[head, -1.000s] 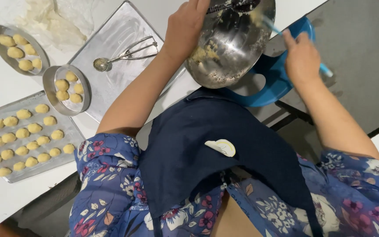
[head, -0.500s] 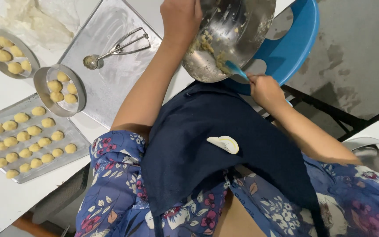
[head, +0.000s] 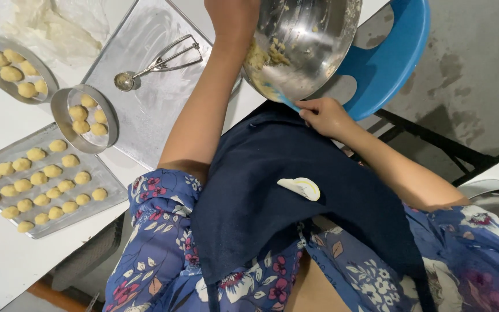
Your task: Shaping pastry dough into small balls and placing them on baking trays.
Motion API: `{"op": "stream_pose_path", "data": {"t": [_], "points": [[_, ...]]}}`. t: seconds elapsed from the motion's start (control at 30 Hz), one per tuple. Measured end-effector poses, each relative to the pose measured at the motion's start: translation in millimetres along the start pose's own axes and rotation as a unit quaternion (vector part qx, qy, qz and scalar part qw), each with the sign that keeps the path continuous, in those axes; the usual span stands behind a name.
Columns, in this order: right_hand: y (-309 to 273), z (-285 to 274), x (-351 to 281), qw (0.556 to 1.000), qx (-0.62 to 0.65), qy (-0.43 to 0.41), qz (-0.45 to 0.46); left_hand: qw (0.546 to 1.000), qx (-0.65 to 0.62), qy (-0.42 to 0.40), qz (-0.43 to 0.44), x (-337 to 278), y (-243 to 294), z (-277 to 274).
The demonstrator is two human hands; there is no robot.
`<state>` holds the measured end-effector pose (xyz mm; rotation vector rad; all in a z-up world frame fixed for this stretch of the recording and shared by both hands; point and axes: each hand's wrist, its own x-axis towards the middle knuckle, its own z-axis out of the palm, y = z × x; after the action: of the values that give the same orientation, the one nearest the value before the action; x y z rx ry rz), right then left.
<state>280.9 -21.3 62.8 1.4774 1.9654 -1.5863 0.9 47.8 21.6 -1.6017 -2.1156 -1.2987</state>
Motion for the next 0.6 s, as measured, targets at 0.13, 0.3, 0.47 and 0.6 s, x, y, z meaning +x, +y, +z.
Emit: {"op": "stream_pose_path", "data": {"t": [0.13,0.3,0.47,0.6], "points": [[-15.7,2.8,1.5,0.997,0.078,-0.018,0.0,1.0,0.001,0.012,-0.026,5.8,-3.8,-0.6],[-28.8,-20.0,12.4,0.988,0.145,-0.059,-0.015,0.999,-0.009,0.016,-0.046,5.1,-10.9,-4.4],[3.2,-68.2,17.1,0.98,-0.068,0.125,-0.142,0.997,-0.065,0.013,-0.036,5.2,-14.7,-22.1],[18.3,-79.4,36.1,0.925,-0.197,0.271,-0.179,0.993,-0.108,-0.009,-0.038,5.9,-5.9,-32.6]]}}
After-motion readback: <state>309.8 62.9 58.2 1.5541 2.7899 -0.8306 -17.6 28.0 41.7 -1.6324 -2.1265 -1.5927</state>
